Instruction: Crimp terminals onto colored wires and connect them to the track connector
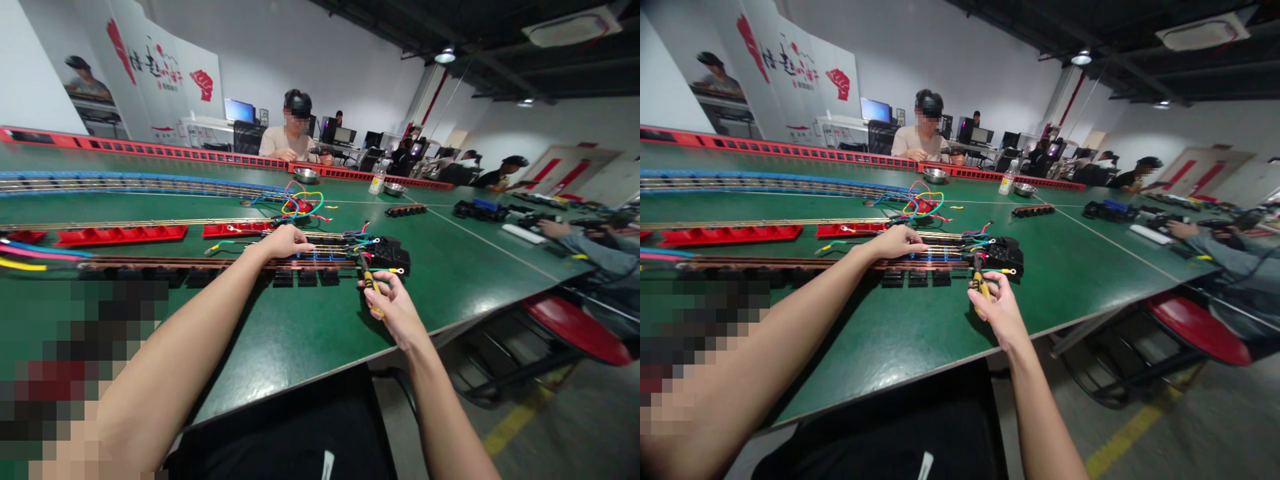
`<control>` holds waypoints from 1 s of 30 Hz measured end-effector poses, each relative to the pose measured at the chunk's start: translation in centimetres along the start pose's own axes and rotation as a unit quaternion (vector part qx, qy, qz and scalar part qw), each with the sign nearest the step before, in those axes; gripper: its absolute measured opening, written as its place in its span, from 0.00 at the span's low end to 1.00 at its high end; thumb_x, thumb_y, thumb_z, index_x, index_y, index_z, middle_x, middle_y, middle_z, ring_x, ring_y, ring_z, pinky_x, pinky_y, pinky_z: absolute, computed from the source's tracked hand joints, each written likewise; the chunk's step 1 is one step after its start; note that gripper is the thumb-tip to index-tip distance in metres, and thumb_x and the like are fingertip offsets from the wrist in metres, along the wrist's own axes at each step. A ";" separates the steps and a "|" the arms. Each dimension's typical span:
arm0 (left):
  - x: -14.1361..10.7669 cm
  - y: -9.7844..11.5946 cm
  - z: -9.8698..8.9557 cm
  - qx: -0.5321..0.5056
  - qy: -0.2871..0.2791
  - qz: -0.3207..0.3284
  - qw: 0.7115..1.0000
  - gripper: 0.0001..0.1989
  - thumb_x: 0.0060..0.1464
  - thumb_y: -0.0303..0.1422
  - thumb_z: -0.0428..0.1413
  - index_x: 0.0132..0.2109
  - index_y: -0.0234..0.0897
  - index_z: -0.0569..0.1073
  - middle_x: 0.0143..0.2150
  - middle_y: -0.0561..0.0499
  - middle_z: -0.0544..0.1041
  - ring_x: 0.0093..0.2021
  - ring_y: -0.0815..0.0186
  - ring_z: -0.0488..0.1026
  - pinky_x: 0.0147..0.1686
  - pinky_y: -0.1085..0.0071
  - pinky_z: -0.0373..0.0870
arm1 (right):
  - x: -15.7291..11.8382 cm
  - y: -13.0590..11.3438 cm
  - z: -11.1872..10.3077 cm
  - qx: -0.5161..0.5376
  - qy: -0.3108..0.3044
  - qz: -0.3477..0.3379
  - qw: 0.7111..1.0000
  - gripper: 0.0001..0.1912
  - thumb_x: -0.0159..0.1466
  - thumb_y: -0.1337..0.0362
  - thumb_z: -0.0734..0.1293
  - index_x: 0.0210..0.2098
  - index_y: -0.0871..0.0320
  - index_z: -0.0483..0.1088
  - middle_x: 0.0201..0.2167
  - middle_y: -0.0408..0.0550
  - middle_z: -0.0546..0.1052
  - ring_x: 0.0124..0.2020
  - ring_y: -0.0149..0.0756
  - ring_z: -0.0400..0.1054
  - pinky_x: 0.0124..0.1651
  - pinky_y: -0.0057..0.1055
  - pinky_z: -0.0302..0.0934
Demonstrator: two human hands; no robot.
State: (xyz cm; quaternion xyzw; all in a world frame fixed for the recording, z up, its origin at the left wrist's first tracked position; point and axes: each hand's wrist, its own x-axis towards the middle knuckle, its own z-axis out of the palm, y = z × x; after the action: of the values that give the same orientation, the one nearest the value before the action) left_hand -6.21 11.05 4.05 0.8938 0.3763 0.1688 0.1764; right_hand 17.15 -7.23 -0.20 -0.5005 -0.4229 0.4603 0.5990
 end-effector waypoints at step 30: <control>0.3 2.7 -1.1 0.196 -0.046 -0.107 0.974 0.16 0.44 0.35 0.67 0.41 0.36 0.78 0.42 0.44 0.80 0.44 0.58 0.76 0.38 0.71 0.70 | -1.2 1.1 1.4 -0.484 0.043 -0.217 0.846 0.18 0.56 0.62 0.67 0.45 0.53 0.78 0.50 0.55 0.69 0.37 0.38 0.71 0.37 0.35 0.67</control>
State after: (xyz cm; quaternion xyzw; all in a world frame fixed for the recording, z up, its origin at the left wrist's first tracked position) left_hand -4.87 9.70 6.29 0.8722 0.4872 0.0308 0.0316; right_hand 15.42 -7.99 -1.10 -0.6417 -0.6639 0.0333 0.3826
